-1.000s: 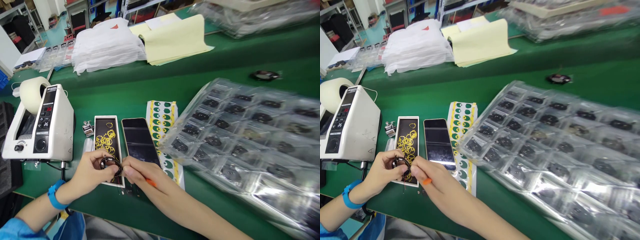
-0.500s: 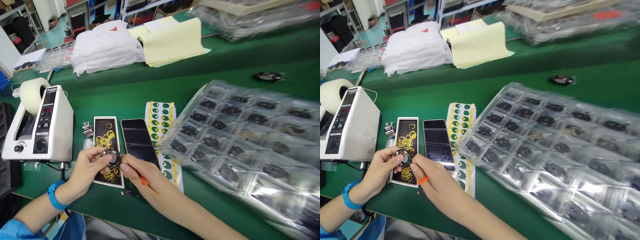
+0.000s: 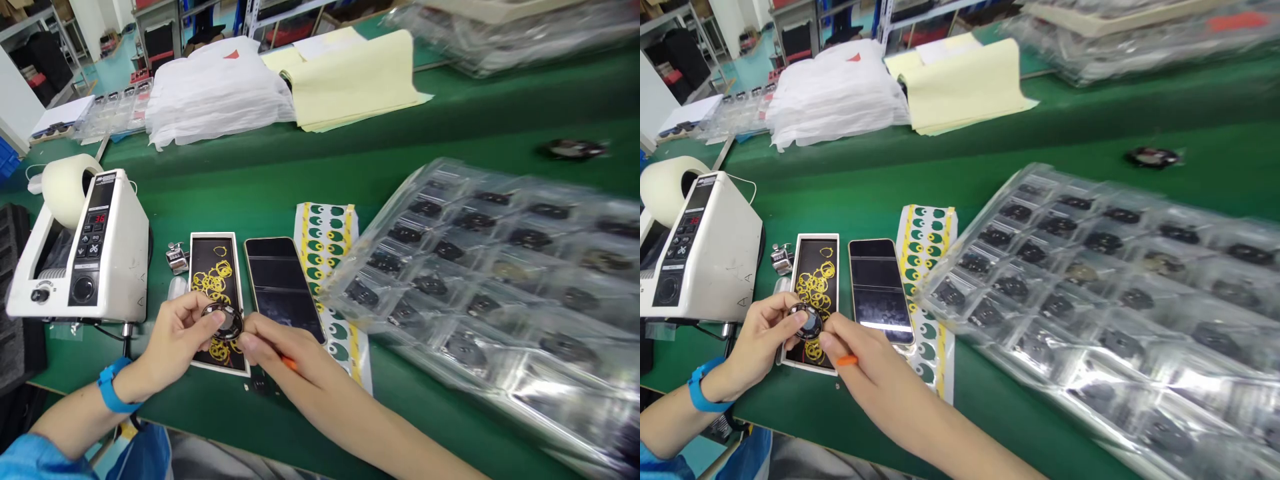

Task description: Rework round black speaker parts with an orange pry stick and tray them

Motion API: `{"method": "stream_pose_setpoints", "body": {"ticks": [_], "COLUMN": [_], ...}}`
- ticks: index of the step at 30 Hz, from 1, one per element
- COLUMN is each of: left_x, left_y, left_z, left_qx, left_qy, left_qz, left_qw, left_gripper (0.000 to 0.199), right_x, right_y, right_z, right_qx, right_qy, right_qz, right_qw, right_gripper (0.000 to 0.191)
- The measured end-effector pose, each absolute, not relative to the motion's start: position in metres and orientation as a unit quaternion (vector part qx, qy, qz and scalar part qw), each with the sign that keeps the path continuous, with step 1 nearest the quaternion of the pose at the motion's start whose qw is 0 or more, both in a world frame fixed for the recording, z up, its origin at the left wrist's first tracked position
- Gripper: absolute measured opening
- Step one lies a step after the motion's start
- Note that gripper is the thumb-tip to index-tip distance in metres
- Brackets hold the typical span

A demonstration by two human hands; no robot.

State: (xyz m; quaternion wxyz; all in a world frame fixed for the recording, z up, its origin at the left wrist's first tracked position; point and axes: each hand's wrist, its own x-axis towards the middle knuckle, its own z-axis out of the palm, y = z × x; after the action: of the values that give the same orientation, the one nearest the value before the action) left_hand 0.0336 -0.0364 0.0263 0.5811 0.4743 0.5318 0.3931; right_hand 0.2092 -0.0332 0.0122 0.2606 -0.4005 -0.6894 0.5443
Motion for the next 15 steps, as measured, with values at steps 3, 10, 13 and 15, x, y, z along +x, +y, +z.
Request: {"method": "stream_pose_setpoints", "body": {"ticks": [3, 10, 13, 15], "left_x": [0.032, 0.022, 0.022, 0.024], "left_y": [-0.041, -0.045, -0.041, -0.041], "left_z": [0.024, 0.005, 0.004, 0.006], "left_qx": [0.648, 0.876, 0.887, 0.881], "left_qy": [0.523, 0.321, 0.302, 0.314], "left_qz": [0.412, 0.357, 0.344, 0.349], "left_qw": [0.37, -0.045, -0.066, -0.054], "left_gripper": [0.017, 0.037, 0.041, 0.043], "right_x": [0.208, 0.208, 0.21, 0.212], "right_y": [-0.03, -0.025, -0.026, -0.025], "right_z": [0.015, 0.019, 0.012, 0.008], "right_qx": [-0.405, -0.349, -0.348, -0.374], "right_qy": [-0.614, -0.372, -0.342, -0.362], "right_qz": [0.62, 0.817, 0.821, 0.792], "right_qw": [0.274, 0.268, 0.297, 0.318], "right_gripper": [0.056, 0.052, 0.051, 0.05]}}
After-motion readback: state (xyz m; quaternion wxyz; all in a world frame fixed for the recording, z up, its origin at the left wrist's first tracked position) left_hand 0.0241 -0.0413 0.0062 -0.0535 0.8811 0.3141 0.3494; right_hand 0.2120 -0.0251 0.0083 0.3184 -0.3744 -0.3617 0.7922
